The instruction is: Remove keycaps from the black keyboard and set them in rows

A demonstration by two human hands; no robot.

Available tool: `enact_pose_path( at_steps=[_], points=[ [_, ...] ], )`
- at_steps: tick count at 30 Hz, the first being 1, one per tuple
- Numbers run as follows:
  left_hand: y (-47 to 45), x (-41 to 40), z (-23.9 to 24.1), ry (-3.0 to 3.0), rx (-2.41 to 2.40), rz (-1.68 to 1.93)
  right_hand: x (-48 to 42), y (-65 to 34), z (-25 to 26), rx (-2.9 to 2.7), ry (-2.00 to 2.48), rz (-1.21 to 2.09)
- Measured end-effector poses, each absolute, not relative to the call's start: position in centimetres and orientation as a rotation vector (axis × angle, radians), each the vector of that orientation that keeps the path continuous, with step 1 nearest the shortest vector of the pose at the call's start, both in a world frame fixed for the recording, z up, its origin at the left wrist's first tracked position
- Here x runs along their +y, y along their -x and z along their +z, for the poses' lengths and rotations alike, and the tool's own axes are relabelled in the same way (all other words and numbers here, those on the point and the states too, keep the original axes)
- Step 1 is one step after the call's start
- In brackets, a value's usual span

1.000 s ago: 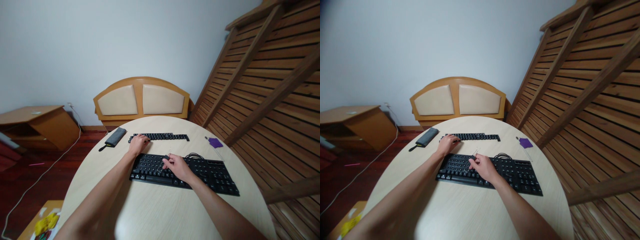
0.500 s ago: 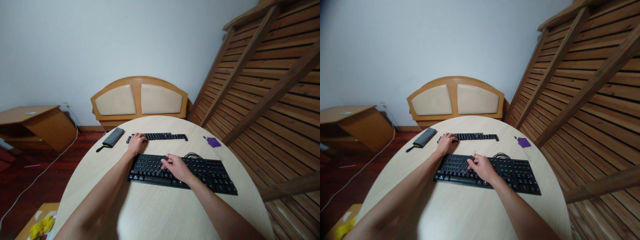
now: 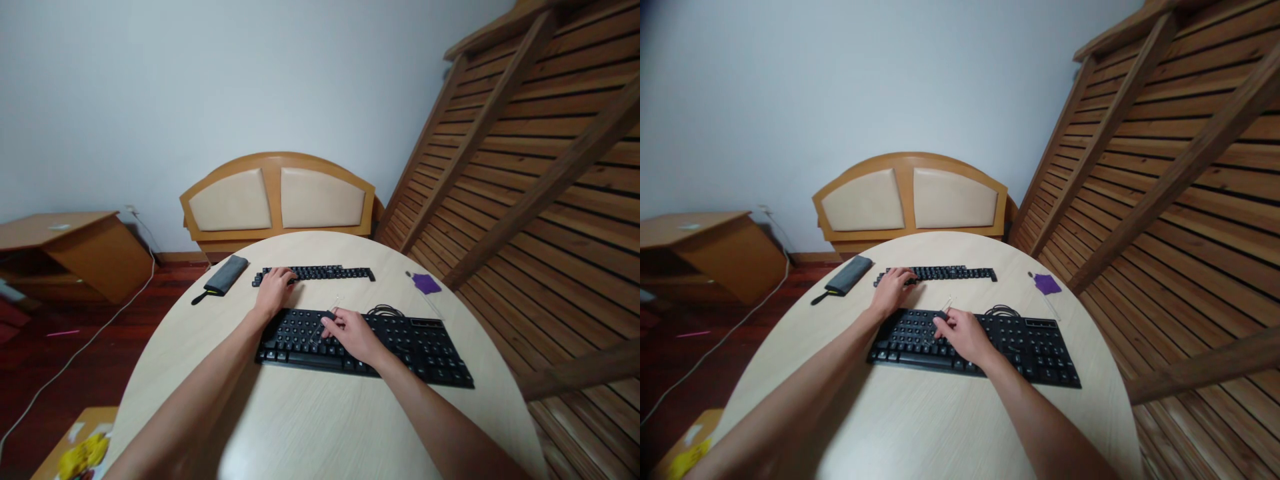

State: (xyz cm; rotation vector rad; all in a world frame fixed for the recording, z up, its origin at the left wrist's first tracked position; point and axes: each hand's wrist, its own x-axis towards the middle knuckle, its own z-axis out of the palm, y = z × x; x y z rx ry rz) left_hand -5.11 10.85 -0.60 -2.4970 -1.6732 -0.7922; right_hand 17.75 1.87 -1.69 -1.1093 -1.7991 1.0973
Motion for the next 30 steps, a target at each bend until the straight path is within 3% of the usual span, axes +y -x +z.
enact_pose_path(
  at_steps=[10, 24, 30],
  points=[
    [1.5, -0.3, -0.7, 2.95, -1.732, -1.277, 1.7, -18.1, -1.5, -1.814, 1.113, 1.029],
    [2.7, -1.0, -1.9, 2.921, -2.019, -1.757, 0.4, -18.9, 0.2, -2.06, 1.142, 0.69],
    [2.5, -1.6, -1.9, 2.9, -1.893, -1.512, -0.9, -18.1, 0.7, -2.009, 1.126, 0.668]
  ],
)
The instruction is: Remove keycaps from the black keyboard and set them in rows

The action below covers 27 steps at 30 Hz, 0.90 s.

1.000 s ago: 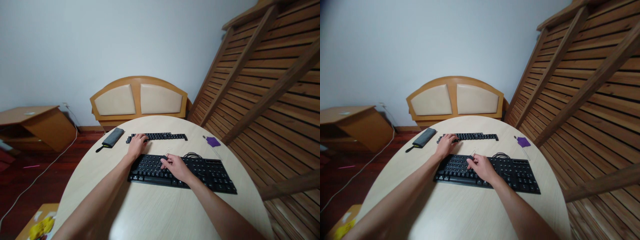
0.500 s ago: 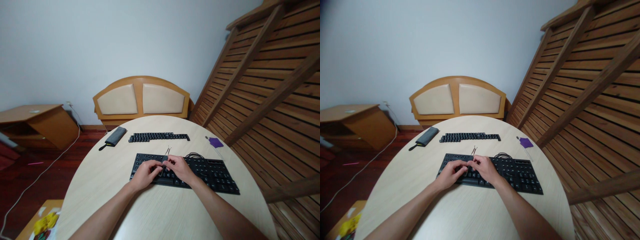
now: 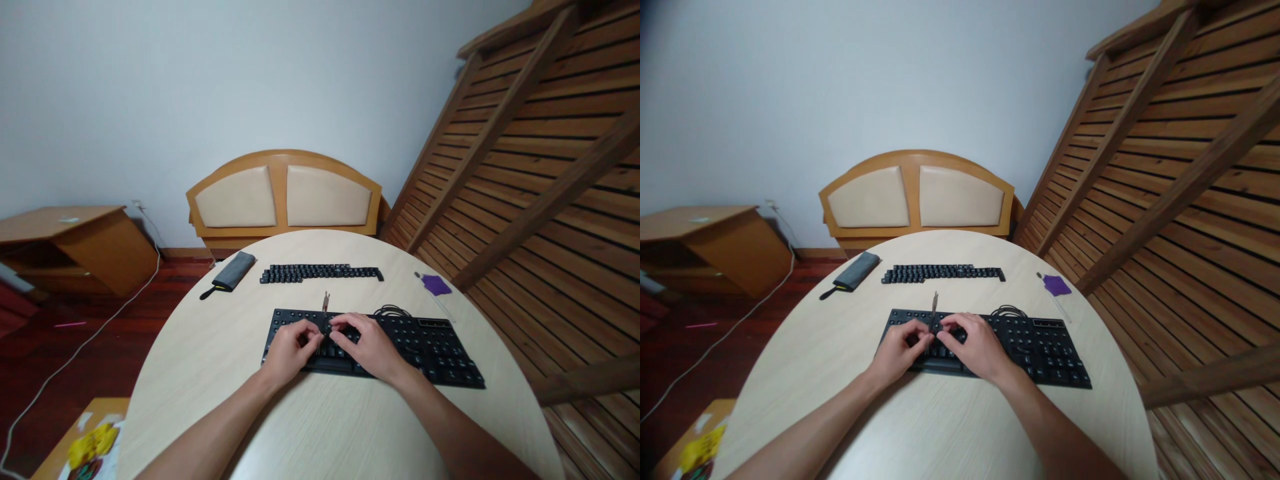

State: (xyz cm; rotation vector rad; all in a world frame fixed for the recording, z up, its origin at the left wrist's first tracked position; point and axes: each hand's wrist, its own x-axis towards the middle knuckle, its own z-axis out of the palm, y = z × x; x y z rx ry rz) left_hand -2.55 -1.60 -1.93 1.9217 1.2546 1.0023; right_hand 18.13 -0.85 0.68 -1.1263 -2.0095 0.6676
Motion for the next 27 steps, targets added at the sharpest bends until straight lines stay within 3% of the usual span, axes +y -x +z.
enact_pose_path(
  at_steps=[9, 27],
  points=[
    [2.3, -2.6, -1.1, -2.249, 1.258, 0.928, -1.2, -17.6, 0.2, -1.926, 1.149, 0.776],
    [2.2, -1.8, -2.7, -1.572, 1.195, 1.219, 0.3, -22.1, 0.0, -2.409, 1.128, 0.623]
  ],
)
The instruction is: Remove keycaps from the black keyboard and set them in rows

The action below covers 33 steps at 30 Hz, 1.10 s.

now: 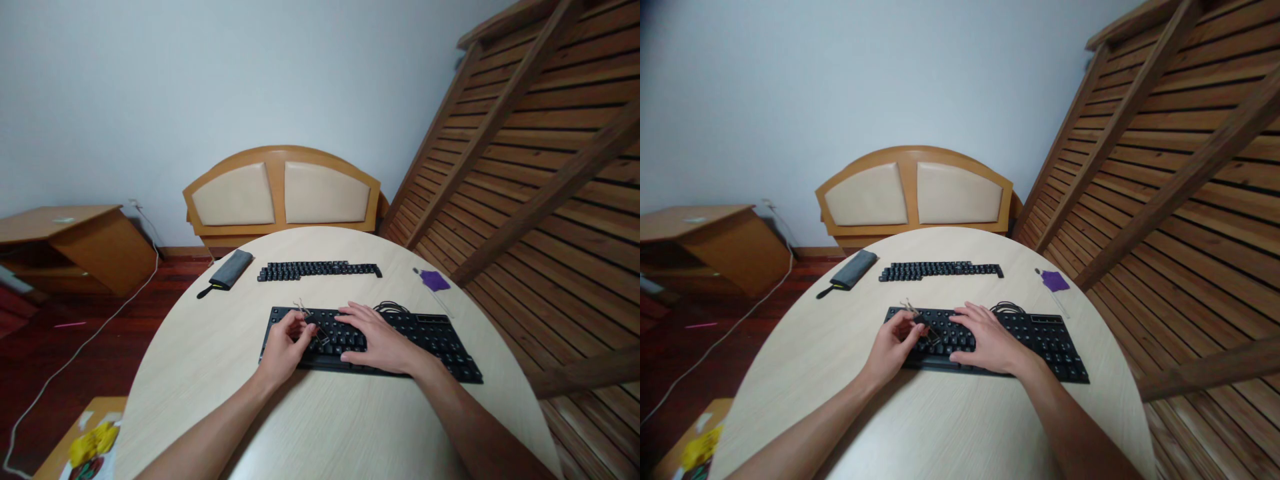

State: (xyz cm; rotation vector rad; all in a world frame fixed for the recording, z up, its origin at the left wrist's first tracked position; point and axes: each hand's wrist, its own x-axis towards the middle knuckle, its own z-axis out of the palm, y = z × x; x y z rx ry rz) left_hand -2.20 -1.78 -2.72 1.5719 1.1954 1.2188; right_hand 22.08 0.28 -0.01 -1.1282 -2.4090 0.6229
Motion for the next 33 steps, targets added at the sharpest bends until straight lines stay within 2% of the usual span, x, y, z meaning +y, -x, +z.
enact_pose_path(
  at_steps=[16, 25, 33],
  points=[
    [2.8, -1.6, -2.0, -1.646, 1.2, 1.097, -0.6, -20.0, -0.3, -2.454, 1.129, 0.524],
    [2.5, -2.6, 0.0, -2.137, 1.181, 0.907, -0.8, -19.7, -0.5, -2.469, 1.146, 0.548],
    [2.7, -2.0, -1.0, -1.884, 1.175, 0.976, -1.1, -19.2, -0.3, -2.42, 1.085, 0.506]
  ],
)
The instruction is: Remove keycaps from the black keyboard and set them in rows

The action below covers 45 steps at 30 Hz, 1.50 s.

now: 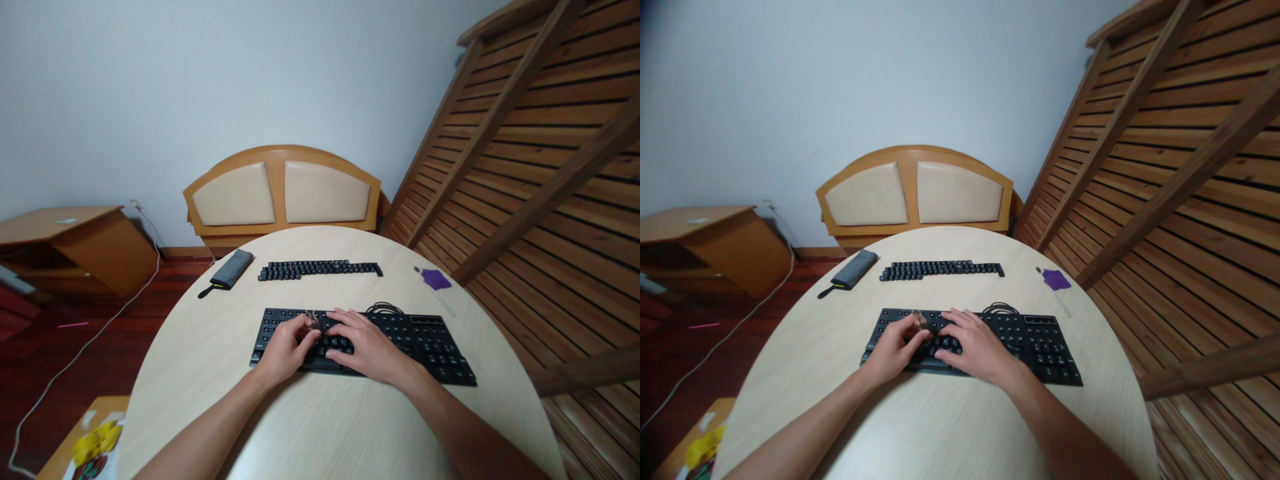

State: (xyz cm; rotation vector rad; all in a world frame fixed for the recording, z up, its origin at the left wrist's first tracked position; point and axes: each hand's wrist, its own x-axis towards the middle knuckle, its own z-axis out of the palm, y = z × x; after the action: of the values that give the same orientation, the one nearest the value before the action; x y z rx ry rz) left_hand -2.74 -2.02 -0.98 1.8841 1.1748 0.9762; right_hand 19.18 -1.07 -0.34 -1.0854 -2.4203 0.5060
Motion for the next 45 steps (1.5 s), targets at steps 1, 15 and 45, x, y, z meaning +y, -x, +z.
enact_pose_path(
  at_steps=[1, 15, 45],
  points=[
    [2.7, -1.9, -1.1, -1.857, 1.167, 0.975, -1.1, -19.0, -0.4, -2.401, 1.081, 0.502],
    [2.9, -0.8, -2.1, -1.499, 1.05, 1.046, -0.9, -17.9, -1.6, -2.228, 1.079, 0.466],
    [2.5, -1.7, -1.3, -1.771, 1.376, 1.149, 0.6, -17.6, 1.0, -2.127, 1.042, 0.52]
  ],
)
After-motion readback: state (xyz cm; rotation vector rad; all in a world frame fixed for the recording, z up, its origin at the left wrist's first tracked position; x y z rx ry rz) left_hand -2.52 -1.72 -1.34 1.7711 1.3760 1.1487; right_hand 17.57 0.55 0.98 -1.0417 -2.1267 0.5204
